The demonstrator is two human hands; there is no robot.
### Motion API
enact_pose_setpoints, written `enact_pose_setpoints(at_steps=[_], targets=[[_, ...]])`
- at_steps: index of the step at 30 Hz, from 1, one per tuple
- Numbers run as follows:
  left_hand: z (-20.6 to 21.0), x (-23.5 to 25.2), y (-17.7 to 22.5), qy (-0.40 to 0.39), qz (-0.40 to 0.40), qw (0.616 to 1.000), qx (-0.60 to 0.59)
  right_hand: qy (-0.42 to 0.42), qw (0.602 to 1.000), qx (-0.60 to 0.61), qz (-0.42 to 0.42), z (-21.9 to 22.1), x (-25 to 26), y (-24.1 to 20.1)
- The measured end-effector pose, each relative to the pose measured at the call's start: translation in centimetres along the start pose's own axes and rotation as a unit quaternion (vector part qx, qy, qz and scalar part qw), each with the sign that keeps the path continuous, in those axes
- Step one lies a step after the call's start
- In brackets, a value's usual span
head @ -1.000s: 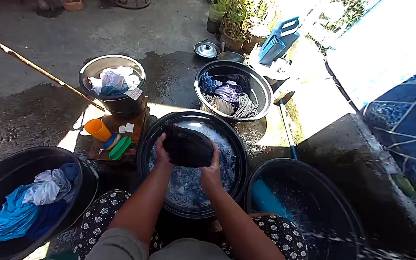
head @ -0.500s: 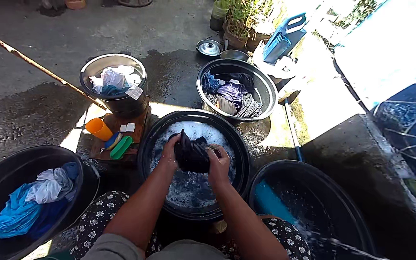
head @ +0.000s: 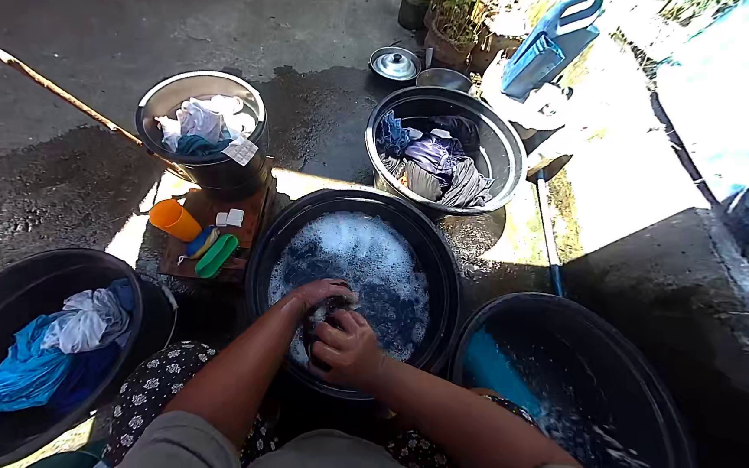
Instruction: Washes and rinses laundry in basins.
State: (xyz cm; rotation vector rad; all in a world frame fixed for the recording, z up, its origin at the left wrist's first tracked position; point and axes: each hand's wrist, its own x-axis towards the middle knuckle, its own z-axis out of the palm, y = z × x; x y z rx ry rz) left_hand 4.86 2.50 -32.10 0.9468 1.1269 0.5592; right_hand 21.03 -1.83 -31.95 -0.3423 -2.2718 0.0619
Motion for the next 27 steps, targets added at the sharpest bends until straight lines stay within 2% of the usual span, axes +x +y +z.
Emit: enact_pose_setpoints(at_steps=[3,7,12,16,20,24,25,27], targets=[[0.5,0.5,-0.1,-0.056,-0.005,0.988,0.145,-0.043,0.998,0.01,-0.039,0.9,-1.3,-0.4],[1.9,1.4,-1.0,-0.081,-0.005,0.963,0.257,-0.145,0.987,0.025,-0.062,1.3,-2.6,-1.3],[3.9,1.6,-1.8,-0.077,-0.028,0.93,0.359,-0.305,0.949,0.053,-0.061,0.9,-3.2,-2.8],[5.8,1.8,-2.8,-0.059,-0.056,0.896,0.436,-0.367,0.926,0.061,-0.069,1.8,-4.9,-3.4],[6.8,1.7,-4.1,-0.03,-0.074,0.889,0.451,-0.433,0.896,0.081,-0.055,2.0,-5.3,-3.9],[6.1,0.1,-3.7,0.059,-0.035,0.928,0.365,-0.437,0.892,0.046,-0.105,1.0,-4.7,-3.6],[5.4,-0.7,-3.0,0.105,-0.003,0.943,0.315,-0.383,0.914,0.025,-0.129,0.3,-4.4,-2.9],[3.9,-3.2,-0.9,0.221,0.076,0.951,0.2,-0.196,0.967,-0.006,-0.162,-0.5,-4.0,-0.7]])
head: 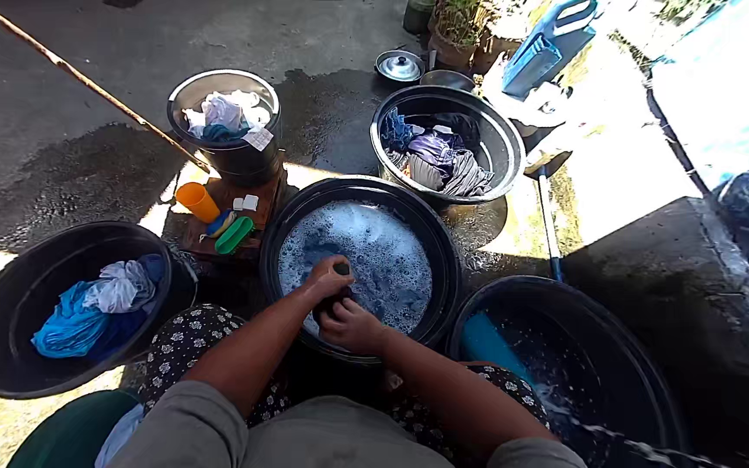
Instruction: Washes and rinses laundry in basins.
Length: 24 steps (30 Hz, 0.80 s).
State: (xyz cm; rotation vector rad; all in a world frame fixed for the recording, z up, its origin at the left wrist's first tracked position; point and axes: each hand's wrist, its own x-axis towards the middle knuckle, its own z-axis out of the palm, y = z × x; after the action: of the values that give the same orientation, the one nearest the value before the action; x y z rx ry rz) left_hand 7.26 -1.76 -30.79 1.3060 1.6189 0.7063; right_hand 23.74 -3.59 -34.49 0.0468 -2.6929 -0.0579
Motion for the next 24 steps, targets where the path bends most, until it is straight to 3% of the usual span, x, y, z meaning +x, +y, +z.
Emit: enact_pose_setpoints(at_steps=[2,4,8,10,12,13,16,18,21,24], targets=[[-3.8,-2.1,2.0,0.137,0.064,0.985,-0.08,0.15,0.987,-0.015,0.047,-0.2,0.3,2.0],[-8.1,-5.7,4.3,0.237,0.124,0.958,-0.104,0.206,0.968,-0.003,0.14,-0.2,0.8,2.8],[-15.1,-14.0,4.7,0.414,0.242,0.877,-0.017,0.148,0.955,0.024,0.255,-0.4,-0.2,4.2],[-18.6,-17.9,3.2,0.489,0.242,0.836,0.057,0.094,0.95,0.036,0.297,-0.8,-1.0,4.9],[-21.9,-20.9,0.3,0.535,0.165,0.819,0.123,0.047,0.929,0.063,0.363,-1.4,-1.6,5.3],[-23.3,-22.0,-1.5,0.541,0.087,0.824,0.141,0.034,0.916,0.071,0.393,-1.4,-1.9,5.6],[-25.4,-23.2,-7.4,0.469,-0.186,0.856,0.114,-0.035,0.873,0.107,0.475,-1.5,-2.2,6.1],[-24.7,-22.4,-11.8,0.423,-0.263,0.86,0.113,-0.071,0.847,0.155,0.504,-2.5,-1.3,6.3],[-21.9,-20.3,-18.1,0.347,-0.293,0.883,0.116,-0.012,0.828,0.282,0.485,-6.8,2.2,5.5],[-19.3,-18.5,-21.9,0.307,-0.362,0.87,0.132,0.131,0.8,0.469,0.351,-14.2,6.3,2.1]])
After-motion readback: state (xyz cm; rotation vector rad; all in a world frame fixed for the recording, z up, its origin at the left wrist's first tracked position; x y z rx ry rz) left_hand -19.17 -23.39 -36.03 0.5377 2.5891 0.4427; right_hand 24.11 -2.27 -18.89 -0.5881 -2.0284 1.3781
